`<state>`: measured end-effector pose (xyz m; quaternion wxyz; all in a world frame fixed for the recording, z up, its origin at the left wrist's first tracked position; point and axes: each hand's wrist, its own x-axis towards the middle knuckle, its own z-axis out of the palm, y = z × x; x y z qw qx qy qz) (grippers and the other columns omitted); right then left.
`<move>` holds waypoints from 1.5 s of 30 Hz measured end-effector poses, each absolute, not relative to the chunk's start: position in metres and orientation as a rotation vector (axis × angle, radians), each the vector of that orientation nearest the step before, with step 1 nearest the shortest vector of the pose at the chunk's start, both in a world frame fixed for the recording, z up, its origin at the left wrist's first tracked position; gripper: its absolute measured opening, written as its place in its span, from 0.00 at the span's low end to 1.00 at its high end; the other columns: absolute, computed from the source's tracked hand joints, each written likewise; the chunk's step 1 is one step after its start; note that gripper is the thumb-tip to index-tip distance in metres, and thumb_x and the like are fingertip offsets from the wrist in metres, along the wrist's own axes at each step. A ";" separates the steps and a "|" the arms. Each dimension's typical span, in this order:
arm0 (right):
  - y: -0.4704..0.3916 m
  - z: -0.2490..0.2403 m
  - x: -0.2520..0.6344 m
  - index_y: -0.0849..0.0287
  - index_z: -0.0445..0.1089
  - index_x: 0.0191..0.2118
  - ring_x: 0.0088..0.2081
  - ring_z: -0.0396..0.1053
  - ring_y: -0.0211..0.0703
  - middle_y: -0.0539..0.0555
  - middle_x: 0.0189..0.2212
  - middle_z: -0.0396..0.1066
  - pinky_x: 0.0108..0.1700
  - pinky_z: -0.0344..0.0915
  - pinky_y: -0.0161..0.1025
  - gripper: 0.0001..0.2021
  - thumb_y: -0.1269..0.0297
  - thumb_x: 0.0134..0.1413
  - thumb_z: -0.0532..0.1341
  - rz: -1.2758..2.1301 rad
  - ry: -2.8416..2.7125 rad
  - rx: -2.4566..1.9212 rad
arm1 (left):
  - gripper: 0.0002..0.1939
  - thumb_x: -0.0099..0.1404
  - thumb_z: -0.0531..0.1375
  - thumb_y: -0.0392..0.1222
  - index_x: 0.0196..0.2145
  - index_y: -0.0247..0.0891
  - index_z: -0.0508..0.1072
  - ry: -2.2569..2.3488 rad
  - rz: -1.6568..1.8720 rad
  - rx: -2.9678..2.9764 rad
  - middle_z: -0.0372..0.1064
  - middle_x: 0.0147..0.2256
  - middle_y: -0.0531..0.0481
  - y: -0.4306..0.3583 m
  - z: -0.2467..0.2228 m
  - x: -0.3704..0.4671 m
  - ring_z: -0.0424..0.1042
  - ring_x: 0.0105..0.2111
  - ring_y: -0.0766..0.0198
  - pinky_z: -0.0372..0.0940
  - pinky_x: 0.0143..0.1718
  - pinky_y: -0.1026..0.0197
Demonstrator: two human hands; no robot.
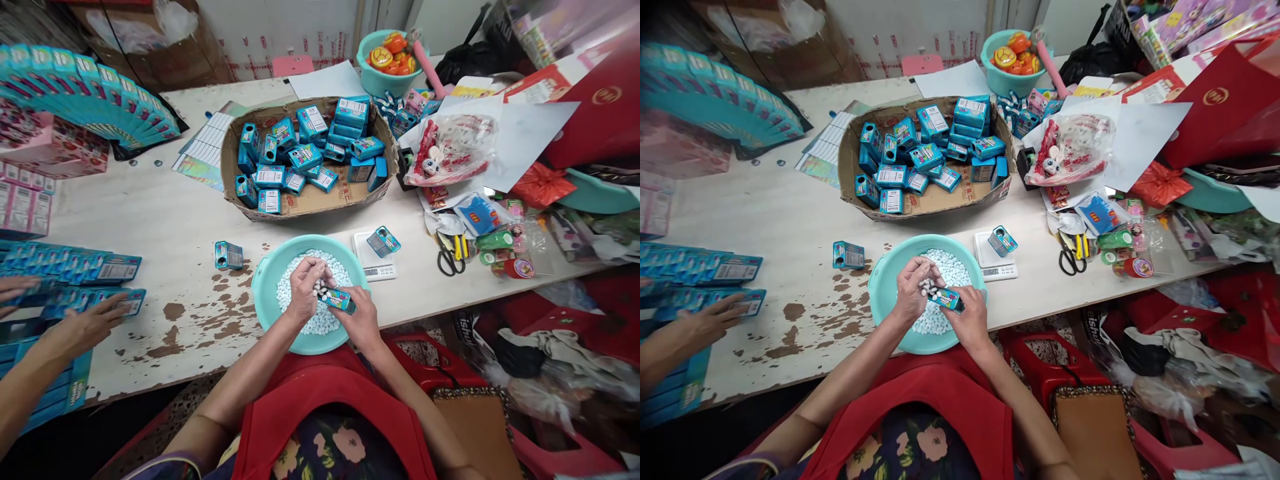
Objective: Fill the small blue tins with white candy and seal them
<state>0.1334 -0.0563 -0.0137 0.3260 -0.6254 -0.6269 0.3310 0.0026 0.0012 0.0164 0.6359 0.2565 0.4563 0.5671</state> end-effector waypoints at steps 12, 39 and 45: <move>-0.052 -0.019 0.135 0.52 0.71 0.42 0.41 0.67 0.49 0.53 0.36 0.71 0.43 0.64 0.45 0.15 0.65 0.45 0.68 0.862 -1.645 -1.664 | 0.11 0.59 0.58 0.48 0.31 0.36 0.68 1.026 1.232 0.607 0.64 0.21 0.54 0.000 0.013 0.006 0.68 0.20 0.67 0.63 0.22 0.65; -0.054 -0.068 0.142 0.56 0.69 0.44 0.42 0.68 0.46 0.55 0.38 0.68 0.46 0.67 0.46 0.17 0.59 0.48 0.66 0.596 -1.273 -1.555 | 0.11 0.59 0.55 0.45 0.39 0.39 0.71 1.167 -0.251 2.173 0.69 0.38 0.43 -0.041 -0.105 -0.062 0.69 0.33 0.55 0.62 0.32 0.57; -0.058 -0.056 0.141 0.55 0.69 0.44 0.42 0.68 0.47 0.54 0.39 0.68 0.46 0.66 0.45 0.17 0.60 0.47 0.67 0.763 -1.378 -1.551 | 0.09 0.56 0.59 0.47 0.28 0.39 0.69 1.468 0.448 1.228 0.65 0.22 0.54 -0.020 -0.076 -0.065 0.64 0.20 0.66 0.57 0.21 0.66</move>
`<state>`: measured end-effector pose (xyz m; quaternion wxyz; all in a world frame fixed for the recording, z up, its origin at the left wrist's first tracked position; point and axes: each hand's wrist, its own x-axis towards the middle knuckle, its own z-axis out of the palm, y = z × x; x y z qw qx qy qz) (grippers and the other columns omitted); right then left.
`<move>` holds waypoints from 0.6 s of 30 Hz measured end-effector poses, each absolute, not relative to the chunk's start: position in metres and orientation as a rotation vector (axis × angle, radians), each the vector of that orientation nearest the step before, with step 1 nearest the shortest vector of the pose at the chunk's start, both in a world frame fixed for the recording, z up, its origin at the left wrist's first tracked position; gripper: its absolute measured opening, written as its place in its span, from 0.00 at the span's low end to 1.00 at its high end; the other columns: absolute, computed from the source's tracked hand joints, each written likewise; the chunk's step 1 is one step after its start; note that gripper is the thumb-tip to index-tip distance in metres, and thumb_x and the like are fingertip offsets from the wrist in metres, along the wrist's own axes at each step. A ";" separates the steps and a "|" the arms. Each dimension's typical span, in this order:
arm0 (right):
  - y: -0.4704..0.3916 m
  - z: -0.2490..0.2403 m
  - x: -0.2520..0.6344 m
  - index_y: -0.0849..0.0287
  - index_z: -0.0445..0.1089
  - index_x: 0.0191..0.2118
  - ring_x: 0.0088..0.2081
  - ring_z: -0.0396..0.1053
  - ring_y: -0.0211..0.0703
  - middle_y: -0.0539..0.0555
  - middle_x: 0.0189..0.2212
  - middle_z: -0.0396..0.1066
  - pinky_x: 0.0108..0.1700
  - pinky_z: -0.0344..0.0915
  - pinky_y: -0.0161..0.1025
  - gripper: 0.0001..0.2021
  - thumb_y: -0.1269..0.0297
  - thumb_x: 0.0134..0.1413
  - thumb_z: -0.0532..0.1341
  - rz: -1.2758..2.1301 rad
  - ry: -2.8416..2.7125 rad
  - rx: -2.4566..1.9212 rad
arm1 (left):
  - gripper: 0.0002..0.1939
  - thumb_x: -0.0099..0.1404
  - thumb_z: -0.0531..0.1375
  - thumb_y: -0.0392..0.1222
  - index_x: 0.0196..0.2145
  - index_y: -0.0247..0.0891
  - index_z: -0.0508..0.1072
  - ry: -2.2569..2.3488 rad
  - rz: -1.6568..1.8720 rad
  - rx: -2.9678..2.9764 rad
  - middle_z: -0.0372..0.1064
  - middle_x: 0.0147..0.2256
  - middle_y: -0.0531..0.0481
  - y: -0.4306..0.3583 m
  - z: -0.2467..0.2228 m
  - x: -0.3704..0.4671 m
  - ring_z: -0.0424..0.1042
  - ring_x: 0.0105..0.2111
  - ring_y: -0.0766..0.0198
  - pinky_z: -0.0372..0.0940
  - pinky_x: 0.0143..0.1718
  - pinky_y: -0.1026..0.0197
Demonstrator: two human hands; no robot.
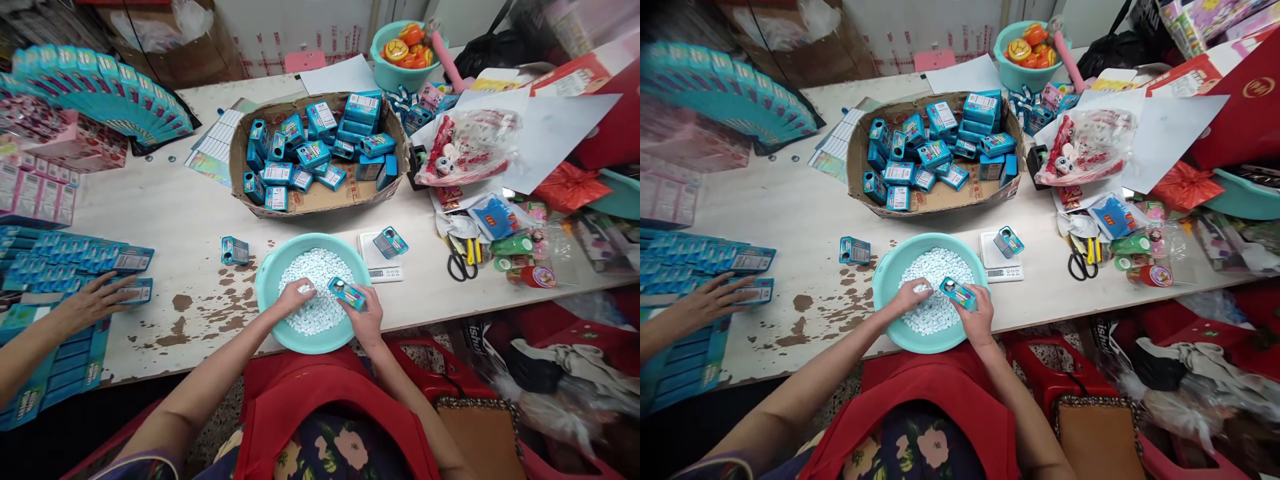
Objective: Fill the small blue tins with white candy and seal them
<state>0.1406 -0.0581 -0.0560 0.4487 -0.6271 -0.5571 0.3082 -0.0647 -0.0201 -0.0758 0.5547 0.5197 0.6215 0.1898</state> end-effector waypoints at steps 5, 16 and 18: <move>-0.056 -0.061 0.132 0.55 0.70 0.43 0.43 0.68 0.48 0.54 0.38 0.70 0.45 0.66 0.45 0.14 0.63 0.48 0.66 0.906 -1.580 -1.594 | 0.13 0.53 0.62 0.48 0.30 0.38 0.65 1.247 1.048 0.590 0.64 0.23 0.55 -0.017 -0.031 -0.043 0.62 0.16 0.70 0.50 0.13 0.70; -0.054 -0.055 0.115 0.54 0.71 0.42 0.41 0.68 0.48 0.53 0.36 0.70 0.44 0.65 0.44 0.14 0.65 0.47 0.66 0.915 -1.642 -1.597 | 0.14 0.53 0.63 0.47 0.33 0.38 0.64 1.210 1.312 0.423 0.69 0.32 0.53 0.002 -0.019 -0.015 0.71 0.25 0.68 0.66 0.26 0.65; -0.053 -0.053 0.115 0.54 0.71 0.42 0.41 0.68 0.48 0.53 0.36 0.70 0.44 0.65 0.44 0.14 0.65 0.47 0.66 0.912 -1.647 -1.607 | 0.14 0.54 0.62 0.48 0.32 0.38 0.65 1.202 1.294 0.452 0.69 0.29 0.54 0.002 -0.019 -0.013 0.71 0.24 0.68 0.65 0.24 0.66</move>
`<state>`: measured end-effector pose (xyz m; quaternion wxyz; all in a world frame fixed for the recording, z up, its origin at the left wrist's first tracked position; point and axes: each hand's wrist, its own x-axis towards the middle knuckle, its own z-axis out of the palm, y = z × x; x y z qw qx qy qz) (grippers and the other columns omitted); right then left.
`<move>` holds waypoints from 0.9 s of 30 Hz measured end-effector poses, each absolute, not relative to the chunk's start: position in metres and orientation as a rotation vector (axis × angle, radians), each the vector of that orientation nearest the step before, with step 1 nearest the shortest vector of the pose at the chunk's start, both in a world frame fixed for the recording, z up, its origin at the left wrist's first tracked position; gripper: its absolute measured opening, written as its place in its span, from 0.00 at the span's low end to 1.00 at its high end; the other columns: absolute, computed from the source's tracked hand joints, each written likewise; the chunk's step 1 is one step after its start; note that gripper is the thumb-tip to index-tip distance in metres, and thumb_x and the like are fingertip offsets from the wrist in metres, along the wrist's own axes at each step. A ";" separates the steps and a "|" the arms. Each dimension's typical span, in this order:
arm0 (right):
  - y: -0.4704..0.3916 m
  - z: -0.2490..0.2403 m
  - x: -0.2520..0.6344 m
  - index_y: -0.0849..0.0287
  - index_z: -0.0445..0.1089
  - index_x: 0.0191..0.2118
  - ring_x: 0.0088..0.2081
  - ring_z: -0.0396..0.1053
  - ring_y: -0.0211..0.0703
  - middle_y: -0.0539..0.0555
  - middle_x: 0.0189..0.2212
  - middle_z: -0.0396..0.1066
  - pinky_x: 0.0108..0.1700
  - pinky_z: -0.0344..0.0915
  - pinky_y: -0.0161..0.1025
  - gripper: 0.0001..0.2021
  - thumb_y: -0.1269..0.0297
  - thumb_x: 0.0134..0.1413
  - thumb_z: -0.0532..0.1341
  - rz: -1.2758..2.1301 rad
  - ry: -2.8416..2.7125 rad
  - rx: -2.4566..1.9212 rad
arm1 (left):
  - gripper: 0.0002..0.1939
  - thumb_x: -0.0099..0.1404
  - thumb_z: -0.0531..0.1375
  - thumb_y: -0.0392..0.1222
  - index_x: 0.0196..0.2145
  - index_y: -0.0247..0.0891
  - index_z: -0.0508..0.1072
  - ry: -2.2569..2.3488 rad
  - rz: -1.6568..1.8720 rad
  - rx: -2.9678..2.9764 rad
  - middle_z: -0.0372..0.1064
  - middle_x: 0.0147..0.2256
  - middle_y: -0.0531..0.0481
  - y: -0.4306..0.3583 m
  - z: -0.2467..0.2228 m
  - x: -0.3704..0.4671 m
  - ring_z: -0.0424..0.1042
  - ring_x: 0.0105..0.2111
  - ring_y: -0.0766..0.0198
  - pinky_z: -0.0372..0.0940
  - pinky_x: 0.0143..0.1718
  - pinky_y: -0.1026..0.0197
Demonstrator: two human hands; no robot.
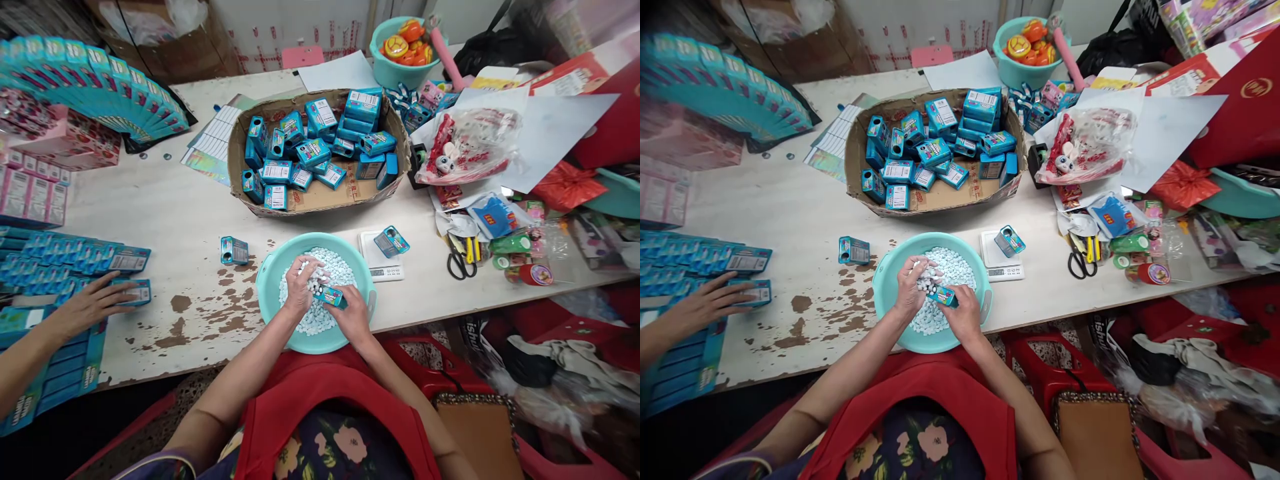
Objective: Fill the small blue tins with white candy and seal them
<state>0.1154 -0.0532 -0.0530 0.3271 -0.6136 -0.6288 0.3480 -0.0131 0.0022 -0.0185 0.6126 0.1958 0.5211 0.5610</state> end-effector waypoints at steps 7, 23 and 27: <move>-0.055 -0.043 0.120 0.54 0.71 0.43 0.41 0.68 0.47 0.53 0.36 0.70 0.45 0.65 0.44 0.14 0.64 0.47 0.67 0.904 -1.597 -1.609 | 0.13 0.57 0.62 0.47 0.25 0.38 0.63 1.149 1.374 0.517 0.59 0.17 0.59 0.008 -0.016 -0.009 0.64 0.17 0.71 0.59 0.20 0.68; -0.057 -0.043 0.124 0.53 0.71 0.43 0.42 0.68 0.47 0.52 0.37 0.70 0.45 0.65 0.43 0.16 0.67 0.45 0.67 0.950 -1.513 -1.589 | 0.22 0.59 0.60 0.56 0.18 0.37 0.61 1.161 1.401 0.527 0.55 0.16 0.57 0.005 -0.005 0.007 0.59 0.15 0.72 0.54 0.17 0.66; -0.058 -0.043 0.126 0.53 0.71 0.43 0.42 0.68 0.47 0.52 0.38 0.71 0.46 0.65 0.44 0.16 0.66 0.45 0.68 0.971 -1.480 -1.573 | 0.24 0.60 0.57 0.58 0.18 0.37 0.60 1.177 1.406 0.484 0.53 0.15 0.57 0.007 -0.001 0.007 0.59 0.15 0.71 0.55 0.17 0.66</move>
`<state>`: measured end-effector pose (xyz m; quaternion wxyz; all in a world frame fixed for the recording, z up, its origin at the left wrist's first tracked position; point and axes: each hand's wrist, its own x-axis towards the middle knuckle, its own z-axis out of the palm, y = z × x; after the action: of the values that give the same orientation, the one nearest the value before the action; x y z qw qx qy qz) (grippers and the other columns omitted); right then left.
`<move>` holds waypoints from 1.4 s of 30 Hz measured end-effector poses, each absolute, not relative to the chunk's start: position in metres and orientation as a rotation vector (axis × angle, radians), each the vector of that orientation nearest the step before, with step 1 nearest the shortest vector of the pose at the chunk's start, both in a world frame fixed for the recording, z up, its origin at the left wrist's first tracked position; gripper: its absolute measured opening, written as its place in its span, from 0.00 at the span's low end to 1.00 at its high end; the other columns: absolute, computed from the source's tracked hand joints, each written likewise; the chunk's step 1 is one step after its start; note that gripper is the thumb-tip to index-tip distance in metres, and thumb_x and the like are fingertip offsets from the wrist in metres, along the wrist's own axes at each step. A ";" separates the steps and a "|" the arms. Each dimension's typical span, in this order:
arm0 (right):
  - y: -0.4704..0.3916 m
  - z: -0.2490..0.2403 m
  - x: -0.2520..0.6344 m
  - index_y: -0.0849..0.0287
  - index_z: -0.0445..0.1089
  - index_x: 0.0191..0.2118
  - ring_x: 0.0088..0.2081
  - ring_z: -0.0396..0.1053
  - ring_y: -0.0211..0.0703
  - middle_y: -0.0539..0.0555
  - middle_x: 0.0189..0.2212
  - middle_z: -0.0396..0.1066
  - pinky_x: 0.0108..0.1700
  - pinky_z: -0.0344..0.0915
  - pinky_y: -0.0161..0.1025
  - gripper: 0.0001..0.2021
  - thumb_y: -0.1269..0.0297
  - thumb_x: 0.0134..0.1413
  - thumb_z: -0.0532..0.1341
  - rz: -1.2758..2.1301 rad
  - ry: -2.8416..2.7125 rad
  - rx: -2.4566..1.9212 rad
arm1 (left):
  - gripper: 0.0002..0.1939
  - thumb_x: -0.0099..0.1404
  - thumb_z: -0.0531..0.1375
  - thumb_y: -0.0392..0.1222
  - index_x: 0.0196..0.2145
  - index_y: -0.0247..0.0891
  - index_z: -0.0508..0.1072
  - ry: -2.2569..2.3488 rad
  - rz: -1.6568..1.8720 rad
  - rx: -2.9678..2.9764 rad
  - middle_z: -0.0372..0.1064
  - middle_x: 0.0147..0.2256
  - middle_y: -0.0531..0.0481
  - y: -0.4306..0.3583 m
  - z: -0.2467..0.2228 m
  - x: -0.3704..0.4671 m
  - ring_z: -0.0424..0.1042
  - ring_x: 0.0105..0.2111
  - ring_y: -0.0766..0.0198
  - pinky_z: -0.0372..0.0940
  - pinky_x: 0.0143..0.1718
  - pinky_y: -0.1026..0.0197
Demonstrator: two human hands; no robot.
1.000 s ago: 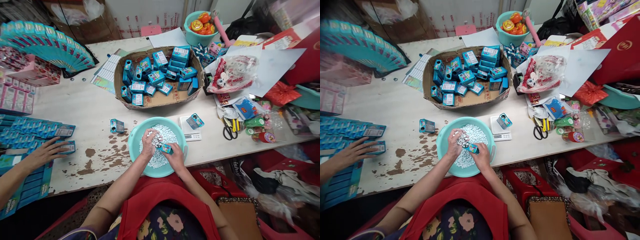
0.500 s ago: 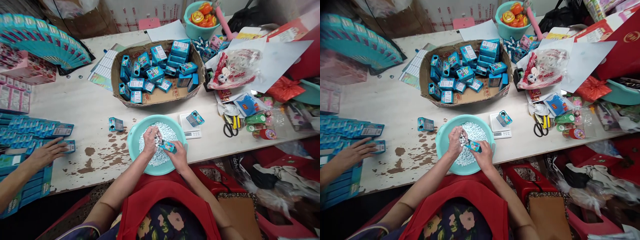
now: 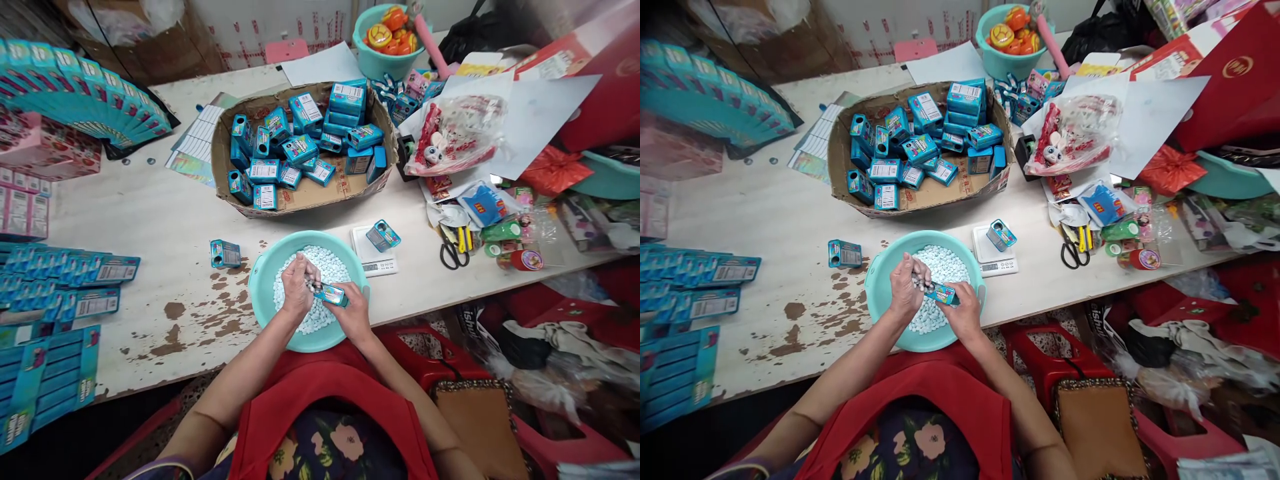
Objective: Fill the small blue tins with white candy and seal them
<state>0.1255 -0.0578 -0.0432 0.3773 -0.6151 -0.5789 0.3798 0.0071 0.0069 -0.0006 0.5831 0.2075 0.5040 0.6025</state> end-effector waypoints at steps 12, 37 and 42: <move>-0.060 -0.040 0.133 0.54 0.73 0.40 0.40 0.70 0.45 0.52 0.36 0.70 0.43 0.67 0.42 0.18 0.63 0.38 0.72 1.122 -1.247 -1.457 | 0.23 0.59 0.59 0.57 0.19 0.37 0.58 1.131 1.424 0.441 0.50 0.17 0.58 0.015 -0.007 -0.014 0.56 0.15 0.73 0.50 0.15 0.68; -0.083 -0.033 0.165 0.54 0.72 0.40 0.39 0.69 0.44 0.51 0.37 0.69 0.42 0.66 0.39 0.19 0.63 0.37 0.73 1.219 -1.045 -1.425 | 0.14 0.57 0.60 0.48 0.30 0.35 0.64 1.157 0.394 0.294 0.53 0.18 0.59 0.032 -0.086 -0.044 0.54 0.14 0.75 0.46 0.13 0.72; -0.088 -0.024 0.177 0.54 0.72 0.40 0.39 0.69 0.43 0.51 0.37 0.68 0.41 0.67 0.38 0.19 0.65 0.38 0.72 1.196 -0.990 -1.422 | 0.15 0.55 0.62 0.49 0.32 0.35 0.66 1.134 0.382 0.723 0.53 0.19 0.59 0.064 -0.049 0.003 0.47 0.13 0.78 0.36 0.14 0.71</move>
<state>0.1768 -0.0883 -0.0241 0.4952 -0.5869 -0.4086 0.4934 0.0026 0.0638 -0.0489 0.7655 0.3328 0.5219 0.1758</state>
